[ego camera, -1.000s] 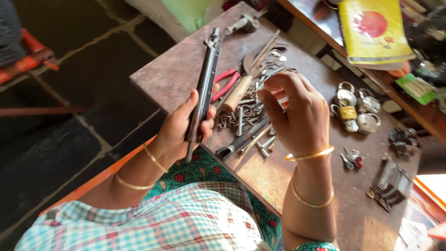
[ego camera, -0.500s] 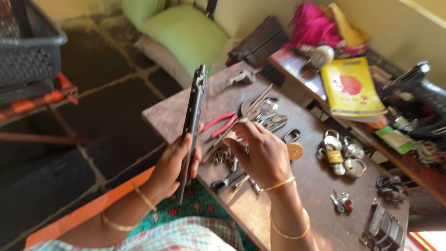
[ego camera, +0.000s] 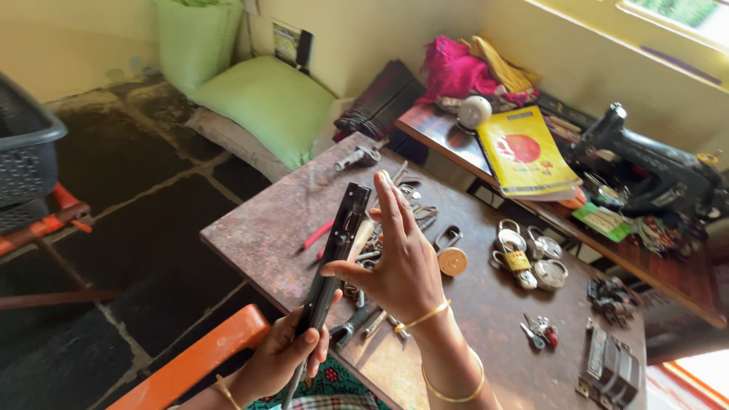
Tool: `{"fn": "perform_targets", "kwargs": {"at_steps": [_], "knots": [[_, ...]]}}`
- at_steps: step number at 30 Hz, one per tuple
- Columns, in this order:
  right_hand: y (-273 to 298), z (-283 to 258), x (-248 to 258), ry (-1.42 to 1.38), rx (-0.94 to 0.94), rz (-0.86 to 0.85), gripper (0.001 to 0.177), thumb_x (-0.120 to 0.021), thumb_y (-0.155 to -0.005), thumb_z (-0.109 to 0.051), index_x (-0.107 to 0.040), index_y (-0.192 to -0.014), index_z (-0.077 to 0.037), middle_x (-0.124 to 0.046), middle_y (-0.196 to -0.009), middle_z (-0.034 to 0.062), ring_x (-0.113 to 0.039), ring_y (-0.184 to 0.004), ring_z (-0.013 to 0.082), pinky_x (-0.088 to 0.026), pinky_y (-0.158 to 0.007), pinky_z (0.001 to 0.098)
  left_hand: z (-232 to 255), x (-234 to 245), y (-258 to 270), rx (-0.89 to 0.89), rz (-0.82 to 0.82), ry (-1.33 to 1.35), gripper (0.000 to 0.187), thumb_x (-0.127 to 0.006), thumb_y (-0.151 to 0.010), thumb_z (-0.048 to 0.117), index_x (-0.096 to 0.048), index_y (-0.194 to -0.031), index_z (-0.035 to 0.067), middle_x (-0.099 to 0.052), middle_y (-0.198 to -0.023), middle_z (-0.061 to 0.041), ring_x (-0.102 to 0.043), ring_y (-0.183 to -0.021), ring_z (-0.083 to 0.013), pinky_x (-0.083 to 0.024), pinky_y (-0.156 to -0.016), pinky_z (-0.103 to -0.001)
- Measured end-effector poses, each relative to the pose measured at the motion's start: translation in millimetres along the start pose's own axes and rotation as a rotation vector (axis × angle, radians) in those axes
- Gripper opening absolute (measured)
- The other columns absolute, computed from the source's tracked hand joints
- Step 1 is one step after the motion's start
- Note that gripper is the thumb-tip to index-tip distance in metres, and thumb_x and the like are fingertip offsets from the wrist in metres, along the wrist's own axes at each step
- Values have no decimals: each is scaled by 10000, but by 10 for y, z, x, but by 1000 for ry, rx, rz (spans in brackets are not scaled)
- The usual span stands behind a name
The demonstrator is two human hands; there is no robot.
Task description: The person cleans and handles various metal tools and hardware parts by hand on a table, including sliding a metal component and picking up small pins and locks.
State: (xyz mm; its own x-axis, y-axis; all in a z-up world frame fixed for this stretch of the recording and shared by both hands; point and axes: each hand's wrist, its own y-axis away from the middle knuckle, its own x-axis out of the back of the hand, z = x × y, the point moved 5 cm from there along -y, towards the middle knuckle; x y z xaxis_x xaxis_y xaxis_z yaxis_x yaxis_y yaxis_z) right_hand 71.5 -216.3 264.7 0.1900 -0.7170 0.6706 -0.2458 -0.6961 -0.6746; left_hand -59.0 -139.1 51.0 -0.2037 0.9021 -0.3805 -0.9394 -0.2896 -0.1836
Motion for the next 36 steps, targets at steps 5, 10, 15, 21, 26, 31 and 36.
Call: {"fn": "perform_targets", "kwargs": {"at_steps": [5, 10, 15, 21, 26, 31, 36], "knots": [[-5, 35, 57, -25, -40, 6, 1130, -878, -655, -596, -421, -1541, -63, -583, -1453, 184, -717, -1057, 297, -605, -874, 383, -91, -21, 22, -5, -84, 38, 679, -593, -1006, 363, -391, -1570, 43, -619, -794, -17, -572, -613, -66, -496, -571, -219], [-8, 0, 141, -25, 70, 105, 822, -845, -786, -489, -556, -1419, -50, -673, -1293, 161, -722, -993, 272, -604, -819, 344, -148, -6, 10, 27, -140, 127, 670, -584, -1014, 338, -367, -1573, 39, -641, -812, -36, -592, -623, -75, -508, -581, -221], [-9, -3, 210, 25, 99, 160, 472, -776, -938, -334, -647, -1314, -80, -747, -1126, 102, -736, -842, 218, -580, -730, 322, -151, 0, 3, 14, -182, 147, 650, -573, -1035, 311, -375, -1568, -3, -647, -819, -53, -604, -636, -78, -521, -590, -216], [62, 342, 32, -403, -192, 76, 412, -620, -984, -32, -663, -1391, -75, -727, -913, 71, -702, -775, 102, -602, -741, 273, -114, -45, -17, 9, -170, 144, 673, -574, -1026, 330, -364, -1570, -5, -640, -795, -42, -603, -610, -78, -528, -580, -214], [75, 555, -53, -1009, -299, -23, 460, -605, -1049, -89, -522, -1496, -18, -718, -1249, 61, -675, -992, 75, -593, -832, 260, -70, -97, -40, 21, -202, 199, 726, -578, -1017, 379, -350, -1580, -19, -632, -781, -39, -607, -621, -81, -532, -552, -233], [57, 422, -84, -884, -304, -142, 647, -603, -1038, -176, -351, -1620, -48, -675, -1152, 88, -672, -960, 125, -582, -826, 270, 70, -141, -111, 9, -161, 197, 778, -560, -995, 472, -347, -1573, -4, -617, -758, -27, -600, -573, -81, -529, -511, -237], [57, 238, 30, -430, -38, -205, 769, -675, -1008, -235, -243, -1609, -32, -478, -1567, 190, -712, -1107, 222, -624, -858, 312, 301, -181, -162, 22, -45, 194, 790, -545, -957, 537, -387, -1545, 34, -602, -744, -8, -602, -557, -83, -520, -482, -233]]}}
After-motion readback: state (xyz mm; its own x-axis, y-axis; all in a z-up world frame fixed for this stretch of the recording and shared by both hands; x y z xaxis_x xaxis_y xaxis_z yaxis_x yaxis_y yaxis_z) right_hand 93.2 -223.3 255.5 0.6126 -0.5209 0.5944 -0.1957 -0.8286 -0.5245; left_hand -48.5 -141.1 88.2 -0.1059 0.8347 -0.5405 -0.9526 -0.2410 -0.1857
